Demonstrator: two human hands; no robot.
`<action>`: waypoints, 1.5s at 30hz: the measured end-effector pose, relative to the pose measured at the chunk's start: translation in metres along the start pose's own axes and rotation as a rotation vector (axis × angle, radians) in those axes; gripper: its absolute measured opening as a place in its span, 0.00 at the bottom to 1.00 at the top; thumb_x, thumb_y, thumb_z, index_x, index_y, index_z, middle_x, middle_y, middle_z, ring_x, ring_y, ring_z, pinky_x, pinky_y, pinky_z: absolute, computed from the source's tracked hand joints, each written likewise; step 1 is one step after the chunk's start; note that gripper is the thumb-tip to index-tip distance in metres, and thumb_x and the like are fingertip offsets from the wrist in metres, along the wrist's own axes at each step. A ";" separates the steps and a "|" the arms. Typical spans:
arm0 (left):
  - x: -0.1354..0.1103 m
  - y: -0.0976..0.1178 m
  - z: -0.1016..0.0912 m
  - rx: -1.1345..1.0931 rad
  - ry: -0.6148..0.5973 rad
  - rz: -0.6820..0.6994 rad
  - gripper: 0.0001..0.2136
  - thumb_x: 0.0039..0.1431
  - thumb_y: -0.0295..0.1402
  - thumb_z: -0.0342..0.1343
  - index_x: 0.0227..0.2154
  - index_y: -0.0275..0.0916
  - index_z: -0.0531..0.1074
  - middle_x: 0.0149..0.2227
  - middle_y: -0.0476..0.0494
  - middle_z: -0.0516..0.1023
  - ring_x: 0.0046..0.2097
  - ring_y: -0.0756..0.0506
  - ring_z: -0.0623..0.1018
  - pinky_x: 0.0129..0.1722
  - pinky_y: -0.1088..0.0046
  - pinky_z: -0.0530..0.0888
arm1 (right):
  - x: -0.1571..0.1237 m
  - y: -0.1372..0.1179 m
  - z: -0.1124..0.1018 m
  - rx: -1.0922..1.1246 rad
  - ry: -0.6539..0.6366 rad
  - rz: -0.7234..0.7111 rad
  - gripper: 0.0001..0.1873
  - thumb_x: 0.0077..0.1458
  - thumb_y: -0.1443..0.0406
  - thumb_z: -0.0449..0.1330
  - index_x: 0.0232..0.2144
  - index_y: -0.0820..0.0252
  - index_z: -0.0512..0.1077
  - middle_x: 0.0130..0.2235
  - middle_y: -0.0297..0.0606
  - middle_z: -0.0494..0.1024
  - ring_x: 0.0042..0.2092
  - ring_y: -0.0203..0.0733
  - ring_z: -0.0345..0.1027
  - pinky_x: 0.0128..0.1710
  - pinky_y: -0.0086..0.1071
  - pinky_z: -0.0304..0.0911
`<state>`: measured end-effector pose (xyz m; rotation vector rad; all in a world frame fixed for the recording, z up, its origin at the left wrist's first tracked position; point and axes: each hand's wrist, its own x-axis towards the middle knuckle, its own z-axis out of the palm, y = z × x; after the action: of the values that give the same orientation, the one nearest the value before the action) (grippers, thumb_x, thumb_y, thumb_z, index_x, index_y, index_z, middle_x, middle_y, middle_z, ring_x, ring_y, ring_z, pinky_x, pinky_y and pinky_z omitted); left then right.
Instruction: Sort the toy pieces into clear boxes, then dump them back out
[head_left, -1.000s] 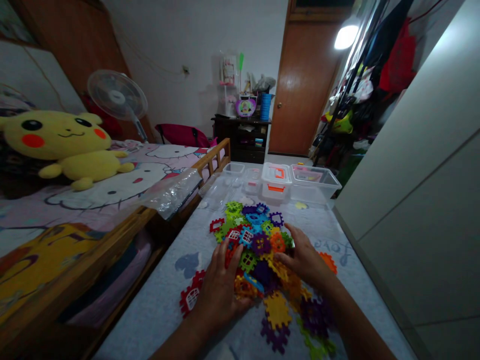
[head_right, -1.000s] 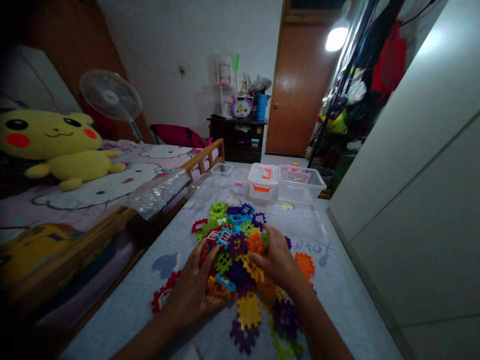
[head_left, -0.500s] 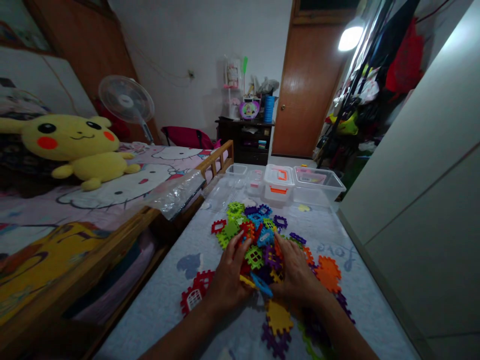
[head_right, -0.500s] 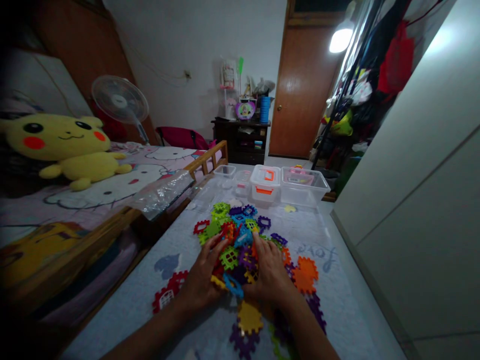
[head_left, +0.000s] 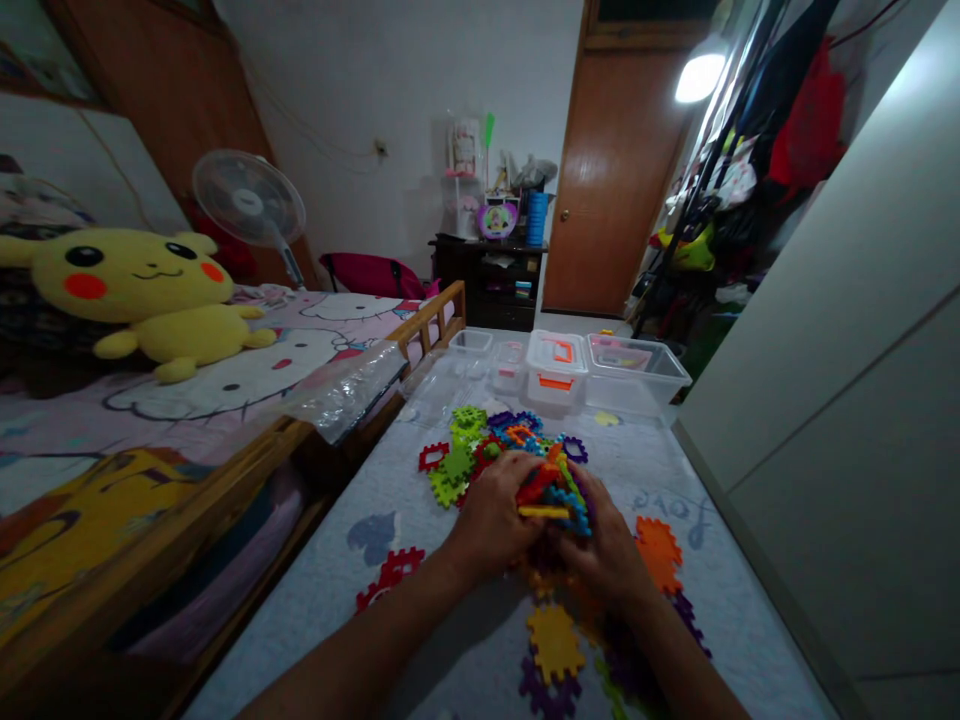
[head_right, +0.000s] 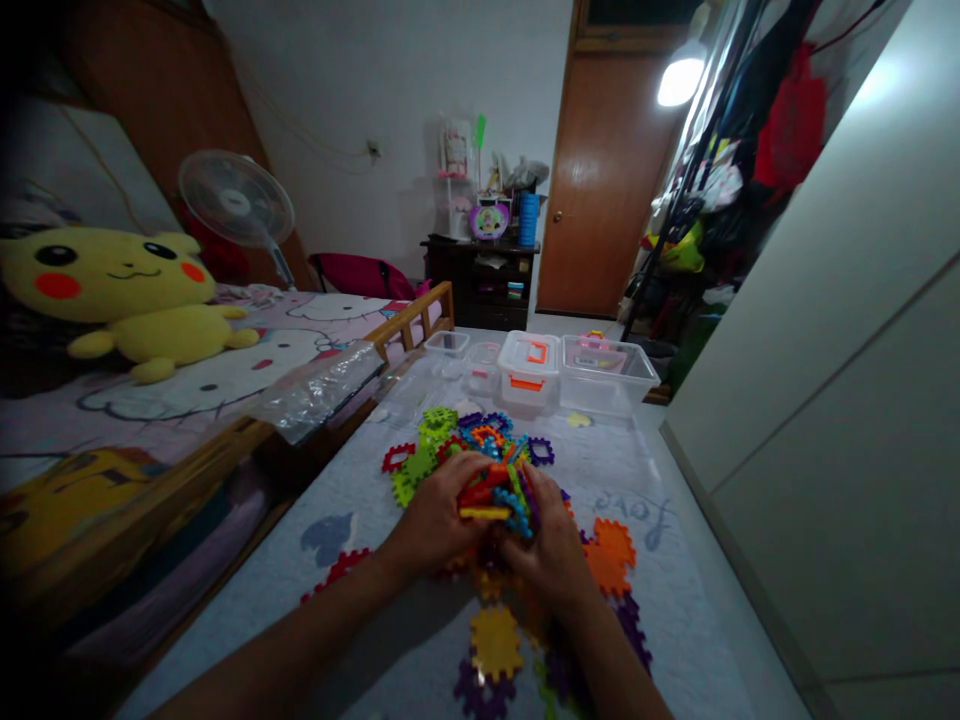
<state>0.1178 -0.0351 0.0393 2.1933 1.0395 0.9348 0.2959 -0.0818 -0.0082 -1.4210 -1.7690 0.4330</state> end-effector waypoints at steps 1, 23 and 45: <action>0.006 0.002 -0.002 0.000 -0.007 -0.011 0.25 0.46 0.25 0.61 0.50 0.39 0.71 0.52 0.41 0.74 0.54 0.40 0.73 0.57 0.61 0.69 | 0.000 0.000 -0.002 0.001 0.025 0.021 0.34 0.53 0.61 0.60 0.61 0.57 0.59 0.58 0.46 0.69 0.58 0.52 0.65 0.58 0.45 0.63; 0.103 -0.113 -0.010 0.470 -0.292 -0.305 0.25 0.59 0.51 0.50 0.54 0.41 0.71 0.57 0.36 0.73 0.59 0.32 0.70 0.57 0.53 0.64 | 0.008 0.040 -0.020 -0.163 0.374 0.390 0.38 0.55 0.45 0.51 0.58 0.68 0.63 0.58 0.58 0.69 0.59 0.59 0.62 0.60 0.52 0.56; 0.125 -0.060 -0.008 0.491 -0.346 -0.043 0.18 0.65 0.39 0.44 0.43 0.35 0.76 0.48 0.36 0.77 0.50 0.41 0.74 0.50 0.69 0.68 | 0.008 0.026 -0.040 -0.069 0.134 0.276 0.26 0.61 0.51 0.49 0.53 0.60 0.70 0.54 0.46 0.75 0.56 0.50 0.68 0.57 0.45 0.63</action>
<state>0.1426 0.1015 0.0468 2.5881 1.2295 0.2707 0.3429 -0.0751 0.0009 -1.7113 -1.4995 0.4120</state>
